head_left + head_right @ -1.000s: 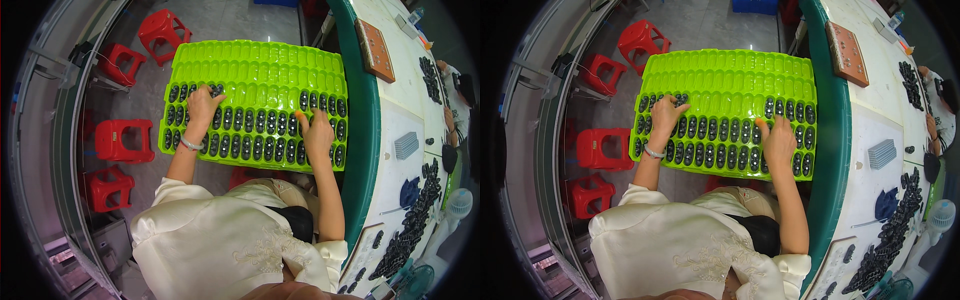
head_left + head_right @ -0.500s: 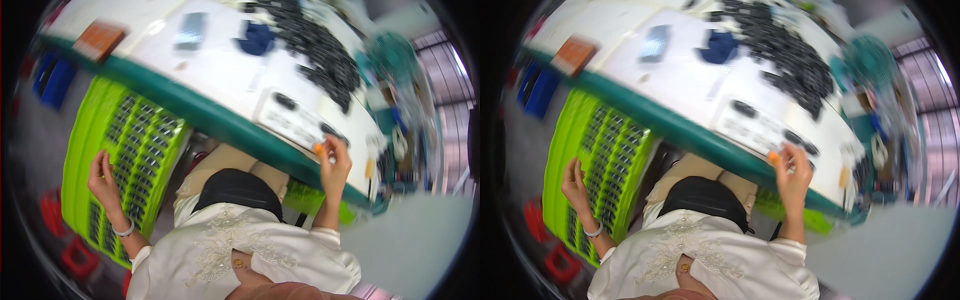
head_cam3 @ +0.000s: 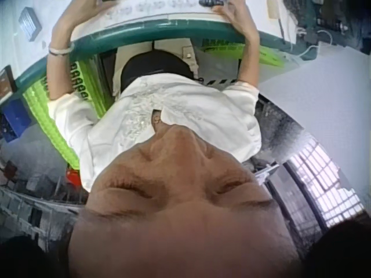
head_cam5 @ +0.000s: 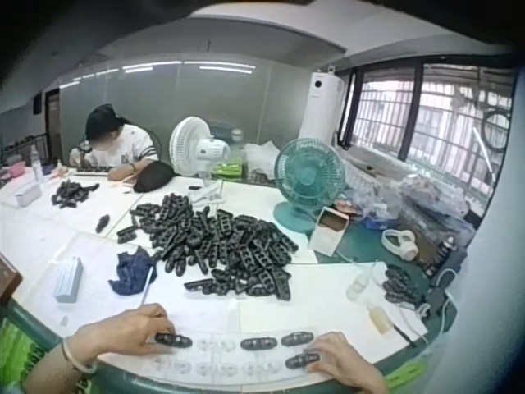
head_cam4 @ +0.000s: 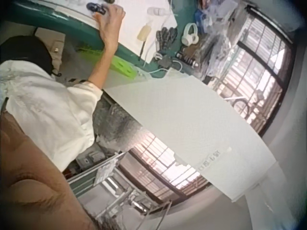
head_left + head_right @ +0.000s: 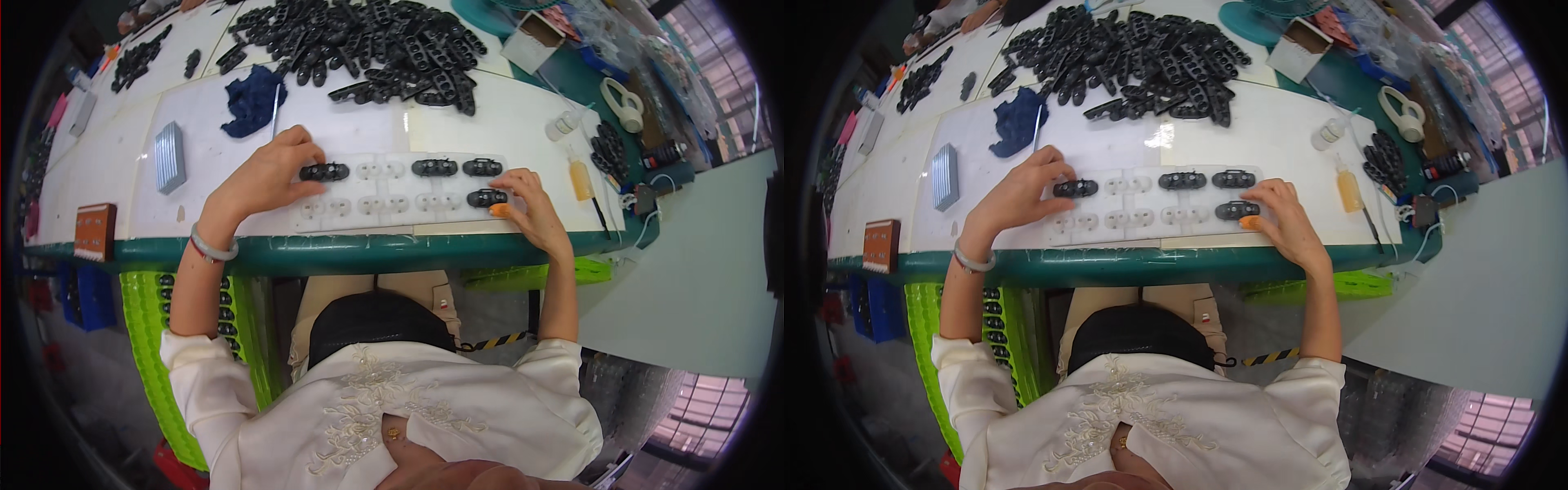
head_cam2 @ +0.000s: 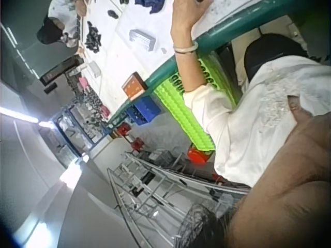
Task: Applying adhesive to small black plastic housings and organizing them in a specialized sorting tray.
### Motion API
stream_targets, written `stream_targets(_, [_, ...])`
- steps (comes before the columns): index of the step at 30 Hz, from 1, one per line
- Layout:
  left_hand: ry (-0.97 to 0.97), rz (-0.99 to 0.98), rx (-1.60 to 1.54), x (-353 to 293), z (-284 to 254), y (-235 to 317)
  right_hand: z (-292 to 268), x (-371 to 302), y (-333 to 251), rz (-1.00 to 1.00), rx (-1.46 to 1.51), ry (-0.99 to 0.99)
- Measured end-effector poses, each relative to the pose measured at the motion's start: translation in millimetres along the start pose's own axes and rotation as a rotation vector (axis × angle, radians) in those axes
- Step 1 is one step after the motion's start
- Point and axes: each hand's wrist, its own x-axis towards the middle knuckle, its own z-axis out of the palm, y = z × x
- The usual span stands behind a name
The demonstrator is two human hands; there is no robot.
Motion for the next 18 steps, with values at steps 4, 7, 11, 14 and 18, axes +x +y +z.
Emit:
stream_targets(4, [-0.051, 0.001, 0.007, 11.1, 1.5, -10.3, 2.2, -6.2, 1.6, -0.106, -0.053, 0.033])
stream_targets(7, [-0.024, 0.039, -0.160, 11.6, 0.3, -22.0, -3.9, -6.8, -4.8, -0.151, -0.086, 0.077])
stream_targets(11, [0.307, 0.050, -0.345, -36.6, -16.7, -24.6, -0.8, -13.8, -43.9, -0.110, 0.157, 0.467])
stream_targets(14, [0.494, -0.199, -0.462, -113.9, -22.9, -17.2, 54.5, -5.5, -118.9, -0.198, 0.264, 0.289])
stream_targets(18, [0.832, -0.650, -0.503, -234.3, 24.3, -0.1, 160.9, 16.7, -195.9, -0.423, 0.400, -0.299])
